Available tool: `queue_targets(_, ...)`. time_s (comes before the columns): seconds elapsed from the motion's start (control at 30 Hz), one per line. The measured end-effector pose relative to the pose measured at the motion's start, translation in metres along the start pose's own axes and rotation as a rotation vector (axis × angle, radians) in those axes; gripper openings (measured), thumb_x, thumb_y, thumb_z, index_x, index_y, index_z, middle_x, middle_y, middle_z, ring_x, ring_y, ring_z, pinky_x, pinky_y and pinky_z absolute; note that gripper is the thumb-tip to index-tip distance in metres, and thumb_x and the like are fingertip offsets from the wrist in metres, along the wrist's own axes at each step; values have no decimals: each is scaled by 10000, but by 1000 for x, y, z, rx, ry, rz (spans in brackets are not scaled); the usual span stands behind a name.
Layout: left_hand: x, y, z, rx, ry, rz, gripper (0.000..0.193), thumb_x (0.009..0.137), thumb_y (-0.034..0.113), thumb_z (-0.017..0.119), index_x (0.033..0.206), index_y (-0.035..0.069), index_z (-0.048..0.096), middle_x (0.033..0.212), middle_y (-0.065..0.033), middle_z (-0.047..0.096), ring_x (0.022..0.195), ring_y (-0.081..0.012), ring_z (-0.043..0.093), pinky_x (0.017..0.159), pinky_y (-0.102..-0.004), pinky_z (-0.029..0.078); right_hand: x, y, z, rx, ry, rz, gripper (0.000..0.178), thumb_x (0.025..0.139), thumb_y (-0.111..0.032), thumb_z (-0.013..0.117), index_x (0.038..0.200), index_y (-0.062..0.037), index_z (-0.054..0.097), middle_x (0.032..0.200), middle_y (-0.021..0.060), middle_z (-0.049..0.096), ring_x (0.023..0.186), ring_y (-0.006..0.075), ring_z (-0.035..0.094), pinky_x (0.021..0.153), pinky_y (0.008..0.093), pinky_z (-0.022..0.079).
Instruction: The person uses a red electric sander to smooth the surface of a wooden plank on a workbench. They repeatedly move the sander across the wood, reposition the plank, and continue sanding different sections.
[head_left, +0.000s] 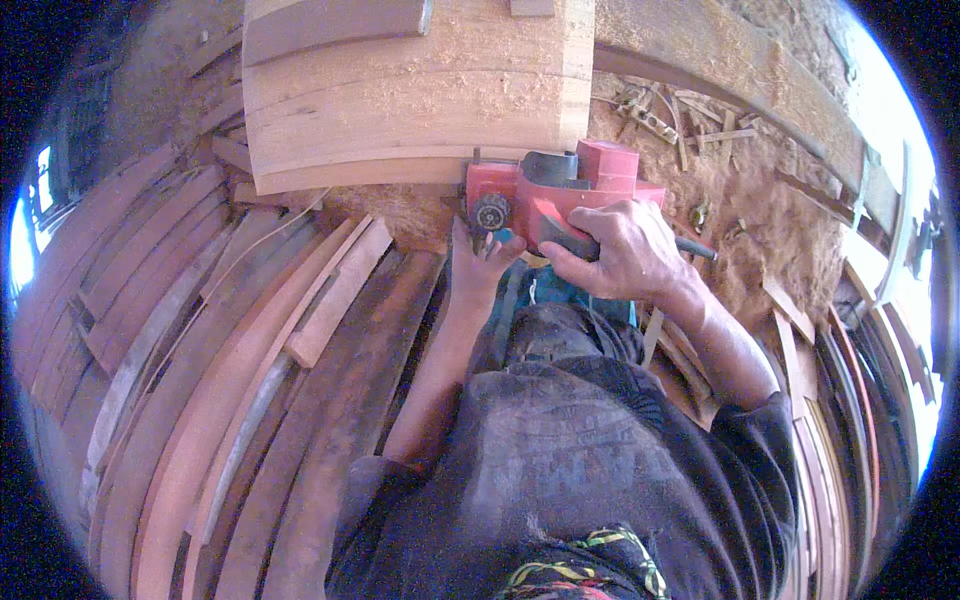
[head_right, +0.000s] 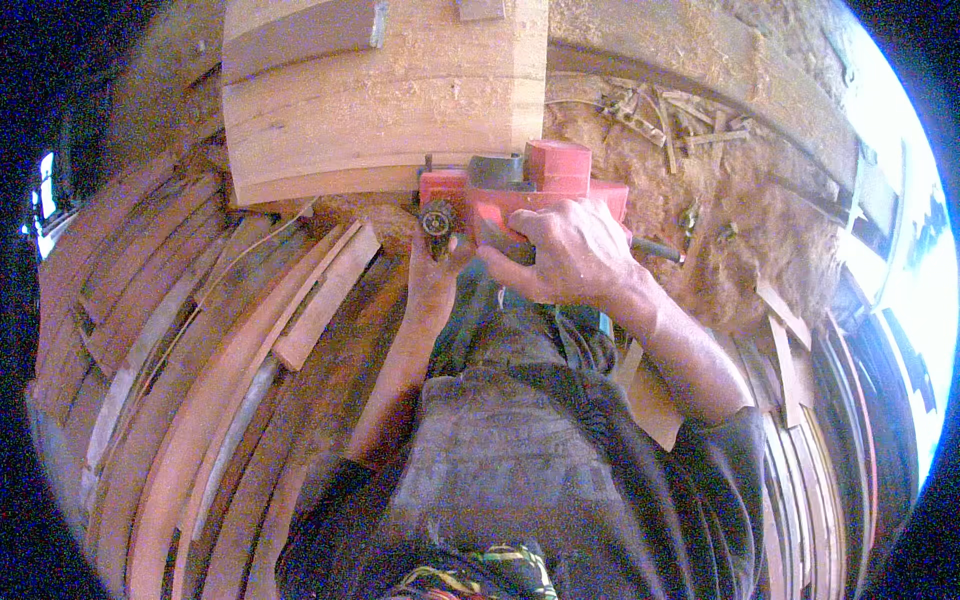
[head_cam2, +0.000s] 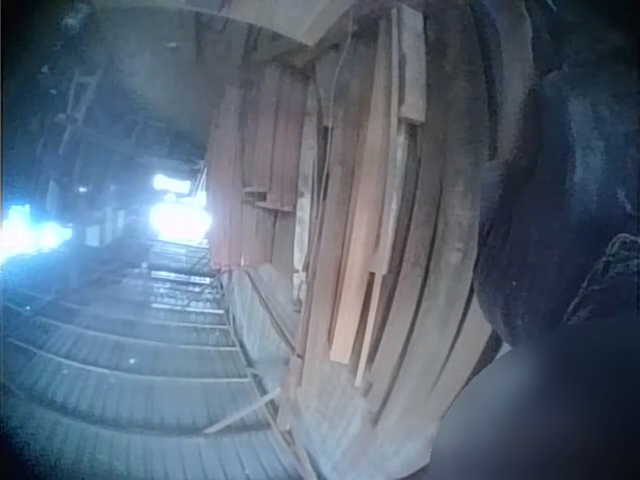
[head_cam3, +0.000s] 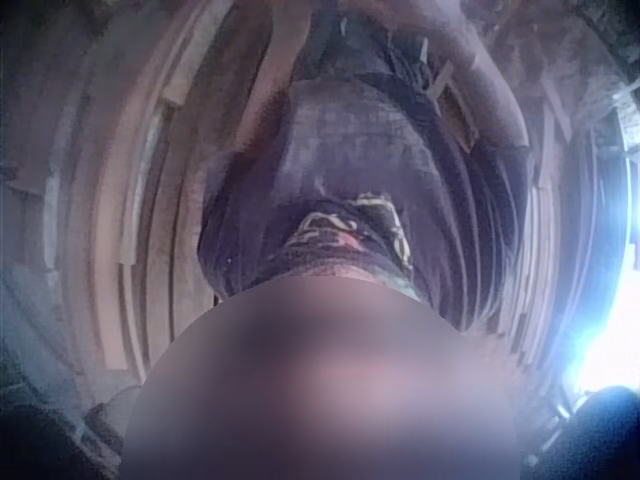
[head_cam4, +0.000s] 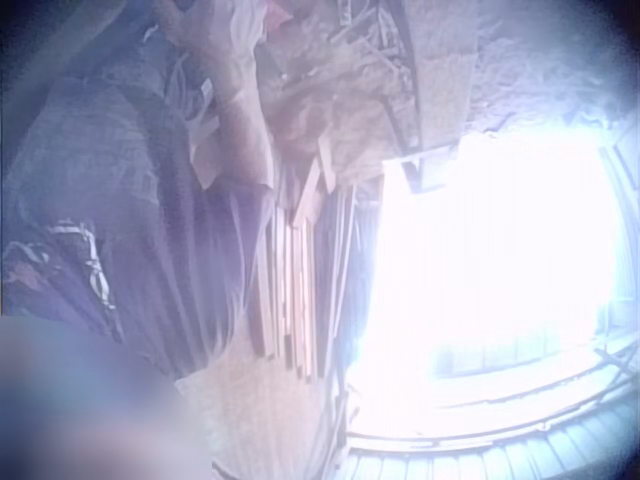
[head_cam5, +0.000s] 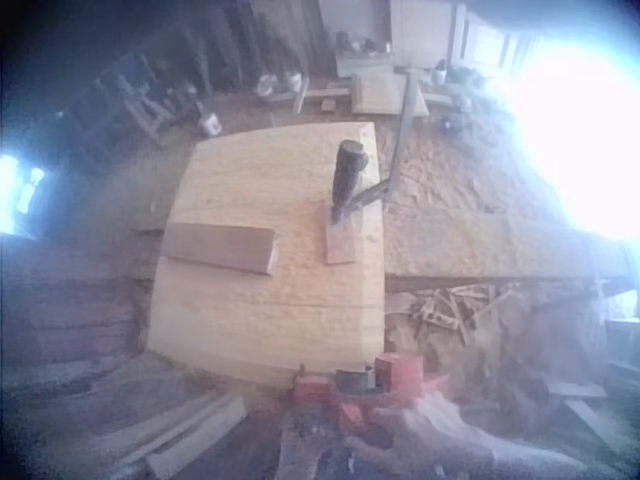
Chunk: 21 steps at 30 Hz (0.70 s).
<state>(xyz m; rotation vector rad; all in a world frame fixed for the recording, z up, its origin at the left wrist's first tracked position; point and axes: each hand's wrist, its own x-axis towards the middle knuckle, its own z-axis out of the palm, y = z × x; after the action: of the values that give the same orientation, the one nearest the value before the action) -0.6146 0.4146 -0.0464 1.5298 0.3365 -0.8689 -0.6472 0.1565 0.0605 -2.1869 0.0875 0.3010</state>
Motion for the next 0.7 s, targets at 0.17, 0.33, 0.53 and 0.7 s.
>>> queue_targets(0.17,6,1,-19,-18,-10,28,1273,787,343,999,1669,-4,149,1586,-159,456,1494,-309,454,1241,-528,360,13,-6,14,-10,21,-3,451,881,-390,793,665,-31,628,605,200,618,573,429,657,560,494,514)
queue_targets(0.33,0,11,-15,-58,2,54,1177,805,351,987,1637,29,220,1558,-137,481,1484,-291,462,1230,-524,369,16,-10,12,-12,-7,-9,438,880,-395,795,682,-32,650,617,203,629,580,430,664,573,495,526)
queue_targets(0.53,5,19,-37,-60,4,40,1164,798,360,991,1626,38,239,1552,-135,479,1457,-273,476,1210,-515,385,30,-21,27,-3,34,-17,424,881,-407,797,717,-34,678,632,200,641,595,431,672,590,496,539)
queue_targets(0.7,15,12,-60,-12,42,4,1185,769,359,1009,1626,45,253,1558,-116,475,1456,-261,476,1210,-509,379,45,-30,35,-16,-9,-13,428,882,-407,798,717,-32,675,648,205,651,610,428,682,594,496,542)
